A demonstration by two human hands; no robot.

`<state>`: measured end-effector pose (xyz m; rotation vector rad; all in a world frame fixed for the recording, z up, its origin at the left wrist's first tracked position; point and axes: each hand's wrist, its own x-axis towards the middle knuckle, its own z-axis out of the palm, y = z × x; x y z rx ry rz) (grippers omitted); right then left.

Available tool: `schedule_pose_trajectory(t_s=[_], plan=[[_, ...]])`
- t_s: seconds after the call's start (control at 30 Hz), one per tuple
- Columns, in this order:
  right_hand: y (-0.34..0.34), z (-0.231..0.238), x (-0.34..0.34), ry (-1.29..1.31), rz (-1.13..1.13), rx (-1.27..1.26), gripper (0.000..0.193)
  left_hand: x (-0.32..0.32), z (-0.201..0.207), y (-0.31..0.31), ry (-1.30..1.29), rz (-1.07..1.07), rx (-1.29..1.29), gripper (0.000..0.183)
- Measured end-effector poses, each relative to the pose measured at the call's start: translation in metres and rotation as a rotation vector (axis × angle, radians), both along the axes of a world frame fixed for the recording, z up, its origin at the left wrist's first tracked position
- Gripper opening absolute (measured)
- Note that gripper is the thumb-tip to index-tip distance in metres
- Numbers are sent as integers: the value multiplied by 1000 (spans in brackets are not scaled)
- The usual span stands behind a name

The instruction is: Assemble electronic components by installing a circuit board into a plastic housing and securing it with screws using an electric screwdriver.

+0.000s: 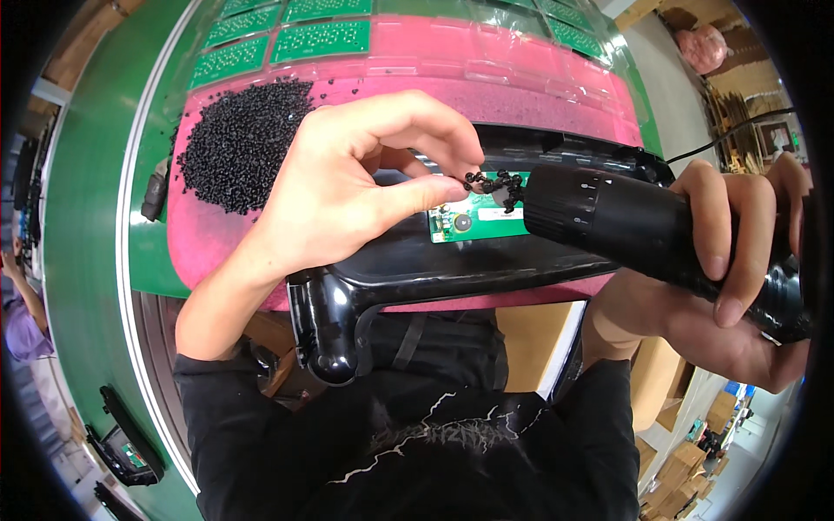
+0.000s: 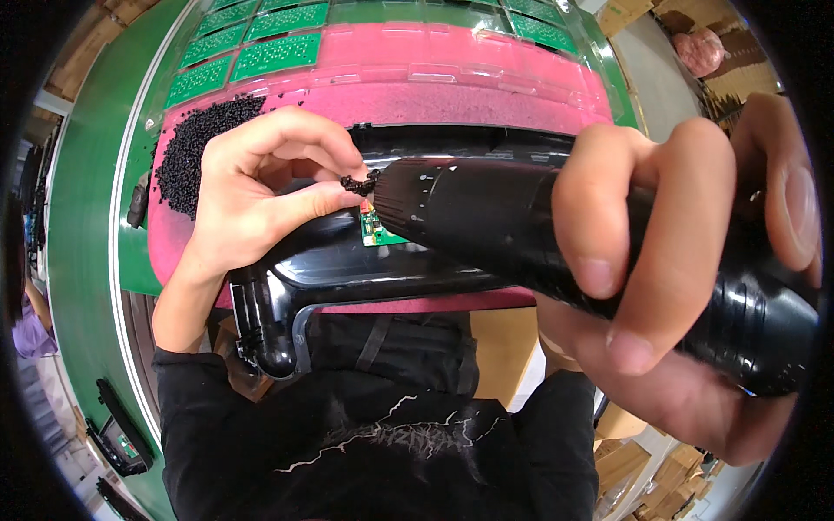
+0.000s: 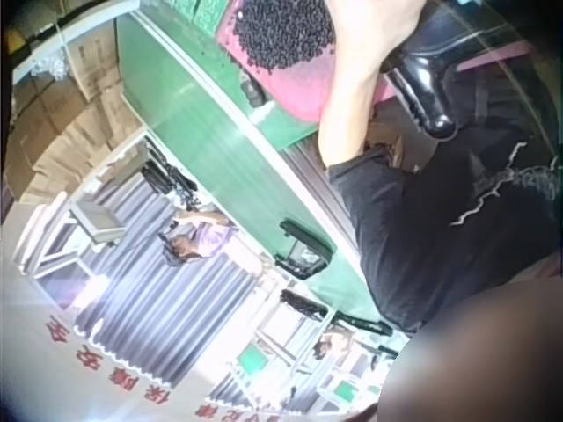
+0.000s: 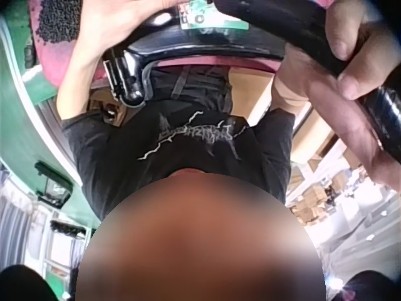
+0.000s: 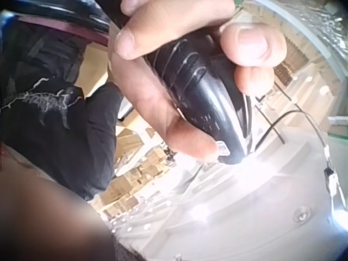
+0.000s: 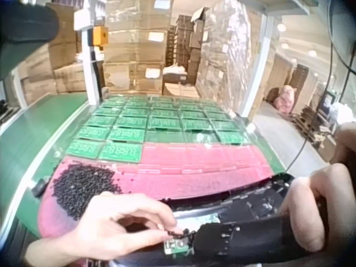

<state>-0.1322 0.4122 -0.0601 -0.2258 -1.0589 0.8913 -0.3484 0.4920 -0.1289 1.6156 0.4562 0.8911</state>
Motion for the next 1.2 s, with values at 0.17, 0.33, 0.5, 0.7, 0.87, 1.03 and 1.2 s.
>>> schedule_pose_trajectory(t_s=[0.17, 0.33, 0.5, 0.7, 0.87, 1.03, 1.2], plan=[[-1, 1, -7, -82, -36, 49, 45, -3, -1, 0, -26, -18, -25, 28], [-3, 6, -7, -242, -60, 18, 46, -10, -6, 4, 2, -49, 31, 30], [1, 3, -9, -199, -31, 37, 46, -11, -6, 8, -4, -75, -81, 31], [10, -5, -15, -163, -5, 37, 46, -14, -2, 10, 2, -164, -317, 32], [18, -14, -8, -237, -46, -52, 52, -18, -13, 12, 154, -23, 63, 25], [33, -30, 4, -332, -71, -158, 59, -24, -20, 19, 255, 56, 375, 18], [39, -42, 6, -312, -89, -211, 58, -29, -24, 20, 361, -22, 346, 19]])
